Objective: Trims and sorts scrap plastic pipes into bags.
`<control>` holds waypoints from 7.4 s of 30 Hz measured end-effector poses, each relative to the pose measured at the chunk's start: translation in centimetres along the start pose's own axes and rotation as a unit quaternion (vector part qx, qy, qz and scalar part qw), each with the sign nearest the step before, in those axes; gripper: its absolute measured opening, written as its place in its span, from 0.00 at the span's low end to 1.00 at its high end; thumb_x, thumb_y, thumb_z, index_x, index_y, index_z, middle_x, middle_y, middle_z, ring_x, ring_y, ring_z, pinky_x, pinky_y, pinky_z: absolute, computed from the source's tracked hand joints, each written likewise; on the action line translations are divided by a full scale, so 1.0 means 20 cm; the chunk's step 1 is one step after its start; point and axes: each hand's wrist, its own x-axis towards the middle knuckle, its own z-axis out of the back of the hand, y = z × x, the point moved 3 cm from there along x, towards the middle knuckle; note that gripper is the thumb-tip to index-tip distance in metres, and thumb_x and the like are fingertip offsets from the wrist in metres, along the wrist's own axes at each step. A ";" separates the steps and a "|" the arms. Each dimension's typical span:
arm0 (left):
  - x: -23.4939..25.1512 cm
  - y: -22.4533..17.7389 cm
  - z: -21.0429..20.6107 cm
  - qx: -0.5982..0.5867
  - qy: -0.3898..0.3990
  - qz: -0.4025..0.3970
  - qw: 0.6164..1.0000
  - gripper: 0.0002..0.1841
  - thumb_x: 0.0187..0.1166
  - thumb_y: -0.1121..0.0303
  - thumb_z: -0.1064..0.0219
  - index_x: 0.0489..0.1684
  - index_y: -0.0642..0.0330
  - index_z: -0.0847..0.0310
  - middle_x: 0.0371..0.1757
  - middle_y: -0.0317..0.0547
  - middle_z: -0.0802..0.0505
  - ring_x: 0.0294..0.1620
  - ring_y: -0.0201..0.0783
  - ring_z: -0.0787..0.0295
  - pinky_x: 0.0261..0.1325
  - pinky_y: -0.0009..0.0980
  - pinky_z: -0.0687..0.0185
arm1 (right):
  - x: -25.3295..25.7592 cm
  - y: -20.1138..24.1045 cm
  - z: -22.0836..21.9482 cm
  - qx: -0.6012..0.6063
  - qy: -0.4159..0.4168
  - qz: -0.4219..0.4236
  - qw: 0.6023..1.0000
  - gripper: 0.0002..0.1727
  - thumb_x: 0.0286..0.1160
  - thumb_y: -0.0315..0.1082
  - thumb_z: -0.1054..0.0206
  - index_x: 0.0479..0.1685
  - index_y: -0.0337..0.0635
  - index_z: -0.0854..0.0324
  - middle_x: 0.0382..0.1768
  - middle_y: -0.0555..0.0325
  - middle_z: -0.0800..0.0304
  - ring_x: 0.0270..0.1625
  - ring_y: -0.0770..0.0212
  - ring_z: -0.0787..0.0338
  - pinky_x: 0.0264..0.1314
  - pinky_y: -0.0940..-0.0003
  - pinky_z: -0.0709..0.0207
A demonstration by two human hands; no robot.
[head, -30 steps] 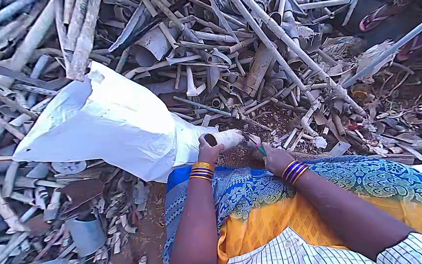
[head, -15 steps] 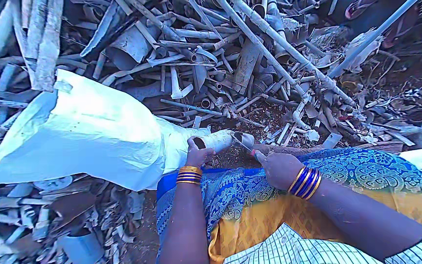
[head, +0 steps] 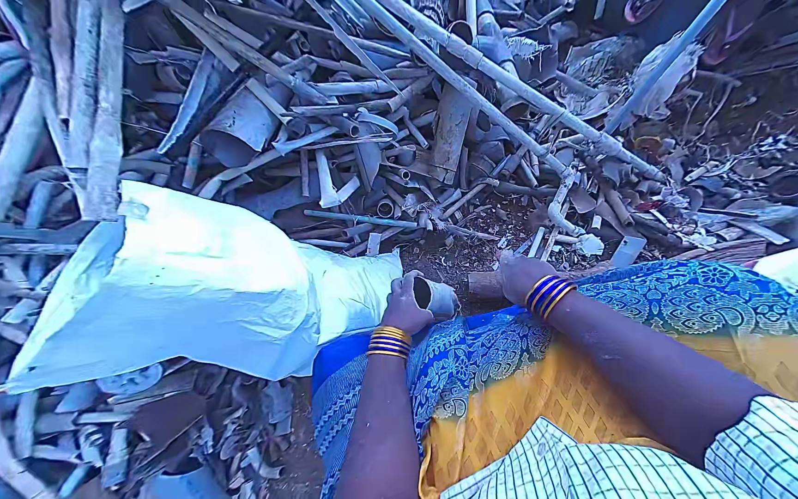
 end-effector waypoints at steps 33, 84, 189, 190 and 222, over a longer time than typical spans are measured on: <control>0.01 0.10 0.07 -0.228 -0.080 -0.108 0.964 0.55 0.70 0.56 0.26 0.95 0.68 0.60 0.93 0.74 0.53 0.93 0.64 0.52 0.89 0.55 0.48 | -0.17 0.19 -0.12 0.019 0.075 0.139 0.987 0.33 0.89 0.30 0.48 0.91 0.33 0.51 0.69 0.28 0.21 0.69 0.31 0.16 0.67 0.35 0.24; -0.03 -0.03 0.03 -0.213 -0.273 -0.173 0.922 0.42 0.56 0.56 0.24 0.69 0.81 0.29 0.68 0.77 0.20 0.68 0.61 0.21 0.73 0.51 0.28 | -0.13 0.12 -0.15 0.092 0.063 0.121 0.986 0.38 0.91 0.33 0.47 0.95 0.34 0.63 0.69 0.30 0.20 0.71 0.35 0.15 0.71 0.40 0.23; -0.17 -0.24 -0.11 -0.214 -0.433 -0.362 0.797 0.44 0.45 0.55 0.12 0.60 0.78 0.24 0.67 0.77 0.19 0.74 0.57 0.22 0.77 0.39 0.27 | 0.04 0.07 -0.10 0.695 -0.027 0.091 0.713 0.26 0.83 0.47 0.31 0.64 0.37 0.34 0.29 0.59 0.24 0.17 0.73 0.32 0.21 0.78 0.34; -0.18 -0.26 -0.14 -0.176 -0.450 -0.406 0.776 0.41 0.48 0.55 0.12 0.60 0.72 0.24 0.68 0.77 0.20 0.75 0.58 0.23 0.79 0.40 0.28 | 0.04 0.05 -0.07 0.694 -0.044 0.096 0.713 0.27 0.78 0.44 0.26 0.63 0.38 0.33 0.27 0.61 0.26 0.18 0.73 0.31 0.22 0.79 0.33; -0.17 0.03 0.12 -0.755 0.022 -0.161 0.635 0.54 0.47 0.68 0.21 0.83 0.57 0.51 0.50 0.41 0.08 0.47 0.33 0.05 0.49 0.33 0.06 | -0.02 0.05 0.00 0.072 -0.240 0.312 0.917 0.29 0.89 0.38 0.44 0.89 0.46 0.33 0.62 0.29 0.13 0.57 0.29 0.09 0.58 0.36 0.19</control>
